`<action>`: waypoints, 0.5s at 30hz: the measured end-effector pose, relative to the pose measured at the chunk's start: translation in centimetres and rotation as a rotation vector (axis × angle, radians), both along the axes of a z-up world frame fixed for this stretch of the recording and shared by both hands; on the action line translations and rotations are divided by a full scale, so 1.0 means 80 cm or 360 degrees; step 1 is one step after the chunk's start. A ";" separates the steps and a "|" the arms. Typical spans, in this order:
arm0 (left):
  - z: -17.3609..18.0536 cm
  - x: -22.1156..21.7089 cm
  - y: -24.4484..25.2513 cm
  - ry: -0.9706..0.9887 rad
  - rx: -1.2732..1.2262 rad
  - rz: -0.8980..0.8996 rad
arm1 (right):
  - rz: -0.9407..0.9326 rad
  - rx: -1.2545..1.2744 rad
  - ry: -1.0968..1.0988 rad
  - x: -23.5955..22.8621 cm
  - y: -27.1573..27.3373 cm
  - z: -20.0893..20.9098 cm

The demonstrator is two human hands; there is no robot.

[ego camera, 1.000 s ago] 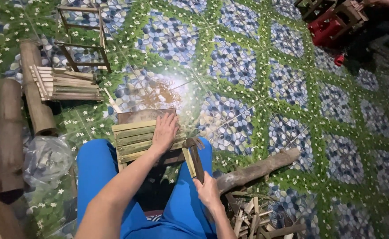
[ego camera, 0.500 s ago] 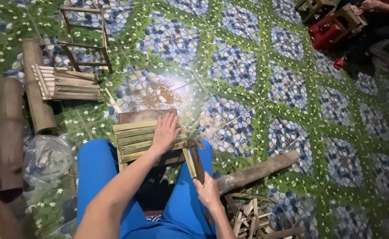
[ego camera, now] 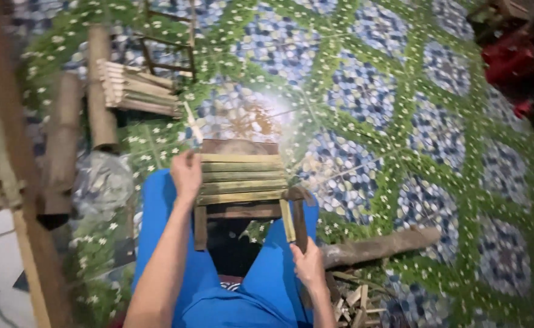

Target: The person assembles a small wooden stool by hammering nails into the seat slats. They hold the stool on their lap and use a hammer to secure the pieces together.

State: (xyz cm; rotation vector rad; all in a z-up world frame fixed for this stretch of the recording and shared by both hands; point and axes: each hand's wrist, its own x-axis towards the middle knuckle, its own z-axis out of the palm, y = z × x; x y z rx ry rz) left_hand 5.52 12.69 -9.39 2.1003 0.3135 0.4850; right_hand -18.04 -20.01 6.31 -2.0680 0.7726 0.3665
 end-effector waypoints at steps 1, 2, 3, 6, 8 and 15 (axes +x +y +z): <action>-0.001 -0.003 -0.002 0.0006 0.0005 0.0035 | 0.0035 0.0005 0.0006 0.001 0.001 0.000; -0.002 -0.006 -0.006 0.0129 -0.0226 0.0007 | 0.0020 0.0010 0.0015 0.001 0.002 0.000; -0.004 -0.009 -0.012 0.0248 -0.0460 -0.0021 | 0.0006 0.0016 0.0024 0.000 0.002 0.000; 0.073 -0.023 -0.015 0.0550 -0.0751 -0.0025 | -0.0044 0.0034 0.0062 0.004 0.013 0.018; 0.095 -0.027 -0.014 0.0642 -0.0872 0.0030 | -0.0038 0.0027 0.0043 0.003 0.012 0.018; 0.108 -0.037 -0.014 0.0600 -0.1059 -0.0001 | -0.0084 0.0072 0.0049 0.003 0.011 0.018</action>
